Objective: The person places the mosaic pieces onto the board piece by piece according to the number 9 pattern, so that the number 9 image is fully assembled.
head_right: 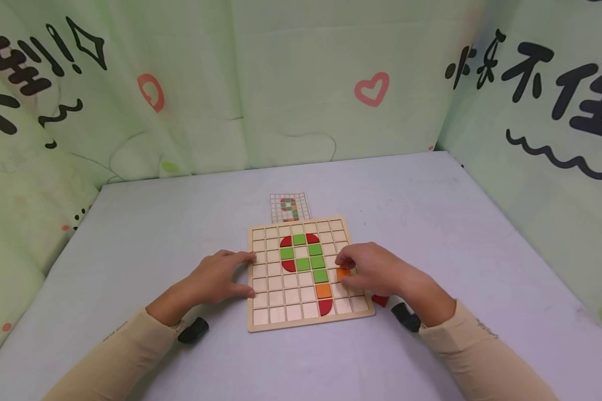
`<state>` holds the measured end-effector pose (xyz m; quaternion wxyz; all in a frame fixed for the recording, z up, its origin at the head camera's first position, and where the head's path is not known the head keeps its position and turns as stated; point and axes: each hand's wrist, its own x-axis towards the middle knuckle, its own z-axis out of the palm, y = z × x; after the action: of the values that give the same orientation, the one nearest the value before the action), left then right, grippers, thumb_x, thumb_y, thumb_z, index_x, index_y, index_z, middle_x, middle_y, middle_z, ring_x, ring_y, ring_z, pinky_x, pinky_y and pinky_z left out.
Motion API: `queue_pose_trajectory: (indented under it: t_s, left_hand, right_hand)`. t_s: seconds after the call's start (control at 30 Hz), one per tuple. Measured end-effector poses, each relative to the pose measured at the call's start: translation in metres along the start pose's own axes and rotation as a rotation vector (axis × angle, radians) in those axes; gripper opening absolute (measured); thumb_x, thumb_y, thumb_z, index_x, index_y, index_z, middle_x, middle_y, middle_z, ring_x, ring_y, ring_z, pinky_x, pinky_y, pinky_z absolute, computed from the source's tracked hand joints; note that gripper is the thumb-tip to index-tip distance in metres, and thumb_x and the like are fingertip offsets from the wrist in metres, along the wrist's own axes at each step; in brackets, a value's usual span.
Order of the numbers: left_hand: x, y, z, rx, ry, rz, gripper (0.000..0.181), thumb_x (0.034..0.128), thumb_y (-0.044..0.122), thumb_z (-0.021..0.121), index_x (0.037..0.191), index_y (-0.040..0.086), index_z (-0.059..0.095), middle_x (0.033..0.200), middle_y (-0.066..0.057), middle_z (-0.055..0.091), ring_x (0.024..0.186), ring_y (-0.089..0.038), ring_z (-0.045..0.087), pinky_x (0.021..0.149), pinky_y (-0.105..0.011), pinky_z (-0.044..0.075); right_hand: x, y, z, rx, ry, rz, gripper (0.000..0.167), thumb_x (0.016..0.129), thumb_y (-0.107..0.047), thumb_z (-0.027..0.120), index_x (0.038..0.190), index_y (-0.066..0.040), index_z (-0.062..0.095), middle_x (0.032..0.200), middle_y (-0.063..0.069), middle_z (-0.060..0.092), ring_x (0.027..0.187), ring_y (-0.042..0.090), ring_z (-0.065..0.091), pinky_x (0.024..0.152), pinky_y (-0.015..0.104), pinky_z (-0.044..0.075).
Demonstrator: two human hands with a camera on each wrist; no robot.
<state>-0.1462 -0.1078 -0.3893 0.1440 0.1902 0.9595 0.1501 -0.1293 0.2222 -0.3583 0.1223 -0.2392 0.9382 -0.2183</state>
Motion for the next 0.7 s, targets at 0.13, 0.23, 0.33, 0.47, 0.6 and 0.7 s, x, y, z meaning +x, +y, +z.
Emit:
queue_pose_trajectory:
  t_s: [0.13, 0.23, 0.33, 0.47, 0.6, 0.7]
  left_hand:
    - [0.000, 0.000, 0.001, -0.002, -0.003, -0.003, 0.077, 0.0785, 0.045, 0.085, 0.143, 0.017, 0.055, 0.134, -0.006, 0.061, 0.131, -0.032, 0.046, 0.103, -0.052, 0.038]
    - [0.000, 0.000, 0.001, -0.004, -0.006, -0.002, 0.077, 0.0784, 0.045, 0.085, 0.143, 0.017, 0.055, 0.134, -0.007, 0.061, 0.131, -0.032, 0.046, 0.103, -0.052, 0.038]
    - [0.000, 0.000, 0.001, 0.000, -0.005, -0.004, 0.077, 0.0784, 0.045, 0.085, 0.143, 0.017, 0.055, 0.134, -0.007, 0.061, 0.130, -0.032, 0.047, 0.103, -0.052, 0.038]
    - [0.000, -0.001, 0.000, 0.000, -0.002, -0.005, 0.077, 0.0785, 0.046, 0.085, 0.143, 0.017, 0.055, 0.134, -0.006, 0.061, 0.131, -0.032, 0.046, 0.103, -0.052, 0.038]
    - [0.001, -0.001, 0.000, -0.008, -0.001, -0.004, 0.077, 0.0785, 0.045, 0.085, 0.143, 0.017, 0.055, 0.134, -0.006, 0.061, 0.131, -0.032, 0.046, 0.104, -0.052, 0.037]
    - [0.001, -0.001, 0.001, -0.011, 0.000, -0.003, 0.077, 0.0784, 0.045, 0.085, 0.143, 0.017, 0.055, 0.134, -0.006, 0.061, 0.131, -0.032, 0.046, 0.104, -0.053, 0.037]
  right_hand:
    - [0.006, -0.006, 0.004, 0.018, -0.023, -0.001, 0.024, 0.088, -0.015, 0.077, 0.108, -0.007, 0.067, 0.098, -0.006, 0.065, 0.094, 0.017, 0.060, 0.088, 0.041, 0.051]
    - [0.009, -0.010, 0.006, 0.015, -0.028, -0.010, 0.024, 0.088, -0.015, 0.076, 0.109, -0.007, 0.067, 0.100, -0.006, 0.065, 0.097, 0.018, 0.061, 0.090, 0.041, 0.051]
    - [0.011, -0.013, 0.008, 0.009, -0.021, -0.038, 0.024, 0.088, -0.014, 0.075, 0.109, -0.007, 0.067, 0.100, -0.006, 0.065, 0.097, 0.018, 0.061, 0.090, 0.042, 0.051]
    - [0.014, -0.017, 0.010, 0.009, -0.011, -0.079, 0.021, 0.088, -0.014, 0.075, 0.106, -0.007, 0.068, 0.097, -0.008, 0.064, 0.095, 0.017, 0.060, 0.089, 0.041, 0.051]
    - [0.016, -0.023, 0.012, 0.009, -0.015, -0.106, 0.019, 0.089, -0.015, 0.075, 0.104, -0.008, 0.068, 0.097, -0.009, 0.065, 0.095, 0.016, 0.061, 0.089, 0.040, 0.051]
    - [0.018, -0.027, 0.014, -0.003, -0.019, -0.118, 0.019, 0.088, -0.016, 0.075, 0.104, -0.008, 0.068, 0.097, -0.009, 0.065, 0.094, 0.015, 0.062, 0.089, 0.039, 0.051]
